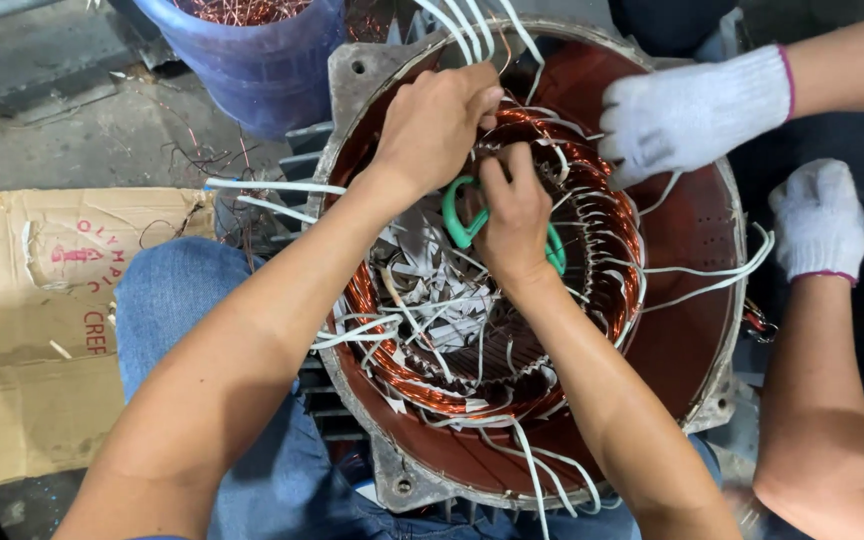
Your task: Securing copper windings in a motor stator using ties and trimming them with scissors.
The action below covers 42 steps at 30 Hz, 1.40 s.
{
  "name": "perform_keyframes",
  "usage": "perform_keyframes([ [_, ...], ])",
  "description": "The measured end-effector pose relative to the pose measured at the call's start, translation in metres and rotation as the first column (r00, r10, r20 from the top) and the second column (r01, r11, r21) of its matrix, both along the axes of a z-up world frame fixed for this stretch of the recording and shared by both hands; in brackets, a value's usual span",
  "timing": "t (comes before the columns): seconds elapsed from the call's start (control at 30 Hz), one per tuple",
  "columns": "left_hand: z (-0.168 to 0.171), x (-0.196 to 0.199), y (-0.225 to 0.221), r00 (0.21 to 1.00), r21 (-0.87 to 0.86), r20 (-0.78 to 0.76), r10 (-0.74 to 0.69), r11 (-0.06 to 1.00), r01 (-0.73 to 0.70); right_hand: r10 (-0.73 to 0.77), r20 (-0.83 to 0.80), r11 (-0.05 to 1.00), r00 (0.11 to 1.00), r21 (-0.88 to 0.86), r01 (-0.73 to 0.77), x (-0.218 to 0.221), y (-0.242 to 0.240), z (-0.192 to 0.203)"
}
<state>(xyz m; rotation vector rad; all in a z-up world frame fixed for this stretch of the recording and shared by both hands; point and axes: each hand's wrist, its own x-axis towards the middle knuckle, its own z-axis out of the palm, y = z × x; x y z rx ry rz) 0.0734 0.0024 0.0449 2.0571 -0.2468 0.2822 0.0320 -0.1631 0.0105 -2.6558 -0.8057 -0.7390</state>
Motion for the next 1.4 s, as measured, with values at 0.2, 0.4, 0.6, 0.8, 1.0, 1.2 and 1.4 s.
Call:
perform_keyframes([
  [0.2,0.006,-0.007,0.002,1.0,0.041,-0.015,-0.015,0.999,0.015,0.125,-0.222,0.971,0.967,0.228,-0.073,0.005,-0.011,0.015],
  [0.4,0.006,0.002,0.013,1.0,0.145,-0.002,-0.03,0.989,0.03,0.189,-0.255,0.96,0.948,0.253,-0.123,0.012,-0.027,0.036],
  [0.6,0.005,0.015,0.042,0.98,0.066,0.184,-0.08,0.995,0.069,0.465,-0.726,0.759,0.507,0.621,0.193,0.022,-0.086,0.09],
  [0.8,0.018,0.006,0.051,0.992,0.031,-0.048,-0.12,0.992,0.122,0.673,-0.735,0.739,0.085,0.673,-0.038,0.035,-0.137,0.086],
  [1.0,0.016,-0.024,0.021,0.764,0.511,-0.618,-0.183,0.646,0.568,0.588,-0.807,0.808,0.049,0.583,-0.082,0.042,-0.141,0.085],
  [1.2,-0.009,-0.067,-0.045,0.65,0.667,-0.745,0.153,0.188,0.72,0.415,-0.889,0.907,0.193,0.388,-0.161,0.04,-0.136,0.08],
  [1.4,-0.008,-0.058,-0.045,0.607,0.653,-0.756,0.246,0.213,0.727,0.393,-0.893,0.919,0.218,0.37,-0.138,0.046,-0.137,0.075],
])
